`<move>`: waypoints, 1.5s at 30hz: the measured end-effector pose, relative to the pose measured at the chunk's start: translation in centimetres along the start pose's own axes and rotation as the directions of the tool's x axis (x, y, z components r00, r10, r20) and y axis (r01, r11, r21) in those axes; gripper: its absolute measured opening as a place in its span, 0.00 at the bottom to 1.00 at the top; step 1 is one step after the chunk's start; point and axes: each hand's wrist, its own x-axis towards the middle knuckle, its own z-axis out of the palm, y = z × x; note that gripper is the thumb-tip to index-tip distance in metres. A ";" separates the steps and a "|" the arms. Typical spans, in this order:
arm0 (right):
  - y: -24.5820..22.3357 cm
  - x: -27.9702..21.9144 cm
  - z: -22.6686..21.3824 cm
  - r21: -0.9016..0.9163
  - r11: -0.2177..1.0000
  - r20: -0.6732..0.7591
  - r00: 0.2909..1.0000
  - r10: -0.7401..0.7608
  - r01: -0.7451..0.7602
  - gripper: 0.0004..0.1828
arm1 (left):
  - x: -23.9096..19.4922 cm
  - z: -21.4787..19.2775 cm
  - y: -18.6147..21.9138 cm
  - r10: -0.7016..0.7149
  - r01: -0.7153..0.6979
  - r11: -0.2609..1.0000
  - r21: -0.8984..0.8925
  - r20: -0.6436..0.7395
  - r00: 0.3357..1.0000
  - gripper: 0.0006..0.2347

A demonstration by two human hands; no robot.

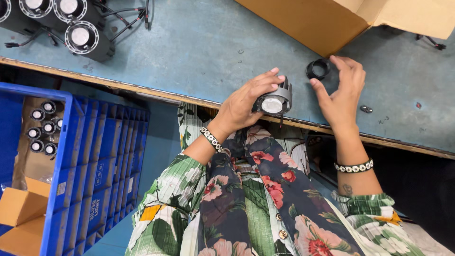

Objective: The person assembles cylindrical LED modules by hand at a workbench. They place a white circular diffuser into the module, then fit a black ring over it, and finally secure a black cap onto the module. The person repeats this process for multiple units, placing finished modules into a cardboard box.

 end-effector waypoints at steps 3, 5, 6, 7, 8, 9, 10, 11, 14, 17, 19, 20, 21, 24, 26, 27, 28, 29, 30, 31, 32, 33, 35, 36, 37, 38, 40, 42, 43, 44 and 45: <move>-0.2 0.0 0.0 -0.028 1.000 0.031 0.999 0.012 -0.011 0.33 | 0.1 -0.1 0.2 -0.023 0.023 0.999 0.027 0.021 1.000 0.32; -0.2 0.2 -0.2 -0.018 0.999 -0.008 0.999 -0.044 0.043 0.31 | 0.2 -0.1 0.1 -0.028 0.027 0.999 0.029 0.037 0.999 0.32; -0.4 0.1 -0.3 -0.014 0.997 -0.026 0.997 -0.071 0.070 0.30 | 0.1 -0.1 0.1 -0.032 0.031 0.999 0.031 0.045 0.998 0.32; -0.7 -0.1 -0.5 0.055 0.997 -0.060 0.997 -0.044 0.047 0.26 | 0.0 0.0 0.1 -0.037 0.035 0.998 0.048 0.040 0.999 0.32; -1.1 -0.3 -0.8 0.125 0.992 -0.093 0.996 -0.015 0.026 0.23 | 0.0 0.1 0.2 -0.041 0.039 0.997 0.066 0.035 0.999 0.31; -1.5 -0.5 -1.1 0.196 0.981 -0.126 0.992 0.015 0.010 0.19 | 0.0 0.1 0.2 -0.044 0.041 0.995 0.086 0.030 0.999 0.31; -2.2 -0.8 -1.4 0.206 0.978 -0.132 0.991 0.020 0.008 0.20 | 0.0 0.1 0.2 -0.040 0.037 0.995 0.092 0.030 0.999 0.31; -3.0 -1.2 -1.7 0.217 0.976 -0.139 0.990 0.027 0.004 0.20 | 0.1 0.1 0.1 -0.035 0.032 0.995 0.097 0.031 0.999 0.32; -5.4 -1.8 -1.8 0.435 0.900 -0.025 0.999 0.022 -0.009 0.26 | 0.1 0.2 0.1 -0.038 0.032 0.989 0.143 0.039 0.998 0.32; -7.1 -1.5 -1.4 0.618 0.782 0.155 0.988 -0.023 -0.079 0.30 | -0.2 0.3 0.0 -0.042 0.033 0.983 0.182 0.047 0.998 0.32; -7.6 -1.1 -1.0 0.661 0.742 0.232 0.971 -0.062 -0.111 0.30 | -0.3 0.4 -0.1 -0.038 0.029 0.979 0.201 0.041 0.998 0.32; -7.8 -0.9 -0.7 0.666 0.738 0.250 0.965 -0.079 -0.112 0.28 | -0.3 0.5 -0.1 -0.034 0.026 0.977 0.210 0.034 0.999 0.32; -7.9 -0.6 -0.4 0.670 0.734 0.269 0.958 -0.099 -0.112 0.27 | -0.3 0.6 -0.1 -0.031 0.025 0.975 0.219 0.024 0.999 0.32; -8.1 -0.2 0.7 0.793 0.585 0.277 0.956 -0.101 -0.168 0.24 | -0.5 0.6 -0.2 -0.002 0.000 0.976 0.219 0.008 1.000 0.32; -7.9 -0.3 1.2 0.819 0.545 0.280 0.954 -0.105 -0.180 0.22 | -0.6 0.7 -0.4 -0.006 0.005 0.973 0.229 0.003 1.000 0.31; -7.7 -0.4 1.4 0.830 0.526 0.281 0.954 -0.105 -0.186 0.21 | -0.7 0.7 -0.5 -0.007 0.006 0.973 0.232 0.002 1.000 0.31; -7.6 -0.6 1.5 0.835 0.516 0.281 0.954 -0.106 -0.188 0.20 | -0.7 0.8 -0.6 -0.007 0.005 0.971 0.239 0.005 1.000 0.31; -7.5 -0.6 1.6 0.842 0.506 0.280 0.954 -0.108 -0.189 0.18 | -0.8 0.8 -0.6 -0.006 0.004 0.969 0.247 0.008 1.000 0.30; -7.4 -0.7 1.6 0.848 0.495 0.278 0.954 -0.110 -0.190 0.17 | -0.9 0.8 -0.6 -0.006 0.003 0.967 0.255 0.010 1.000 0.30; -7.4 -0.8 1.6 0.848 0.493 0.278 0.954 -0.108 -0.191 0.16 | -0.9 0.8 -0.7 0.008 -0.010 0.965 0.263 0.010 1.000 0.29; -7.4 -0.8 1.6 0.849 0.492 0.278 0.955 -0.106 -0.192 0.16 | -0.9 0.8 -0.7 0.021 -0.023 0.962 0.271 0.009 1.000 0.29; -7.4 -0.8 1.7 0.850 0.490 0.277 0.955 -0.105 -0.193 0.15 | -0.9 0.8 -0.7 0.035 -0.036 0.959 0.280 0.008 0.999 0.28; -7.4 -1.0 1.8 0.850 0.490 0.270 0.958 -0.092 -0.193 0.15 | -1.0 0.8 -0.8 0.036 -0.038 0.958 0.286 0.012 0.999 0.28; -7.5 -1.1 1.9 0.850 0.490 0.267 0.960 -0.085 -0.193 0.15 | -1.0 0.9 -0.9 0.036 -0.039 0.957 0.289 0.014 0.999 0.28; -7.5 -1.1 2.0 0.853 0.488 0.260 0.962 -0.084 -0.188 0.15 | -1.1 0.8 -0.9 0.040 -0.042 0.957 0.287 0.015 0.999 0.28; -7.5 -1.2 2.1 0.855 0.485 0.252 0.964 -0.082 -0.182 0.15 | -1.1 0.8 -0.9 0.043 -0.045 0.958 0.284 0.015 0.999 0.29; -7.5 -1.2 2.2 0.859 0.481 0.241 0.967 -0.079 -0.175 0.15 | -1.1 0.9 -1.0 0.049 -0.052 0.959 0.279 0.016 0.999 0.29; -7.6 -1.3 2.3 0.864 0.471 0.237 0.969 -0.074 -0.176 0.15 | -1.1 0.8 -1.0 0.051 -0.054 0.960 0.273 0.020 0.999 0.30; -7.7 -1.3 2.4 0.862 0.481 0.221 0.973 -0.072 -0.160 0.14 | -1.1 0.8 -1.0 0.051 -0.056 0.960 0.276 0.023 0.998 0.30; -7.8 -1.4 2.5 0.859 0.491 0.205 0.976 -0.070 -0.145 0.14 | -1.1 0.8 -1.0 0.052 -0.057 0.959 0.279 0.026 0.998 0.30; -7.9 -1.6 2.6 0.855 0.501 0.190 0.979 -0.068 -0.131 0.14 | -1.2 0.8 -1.0 0.052 -0.058 0.958 0.281 0.029 0.998 0.31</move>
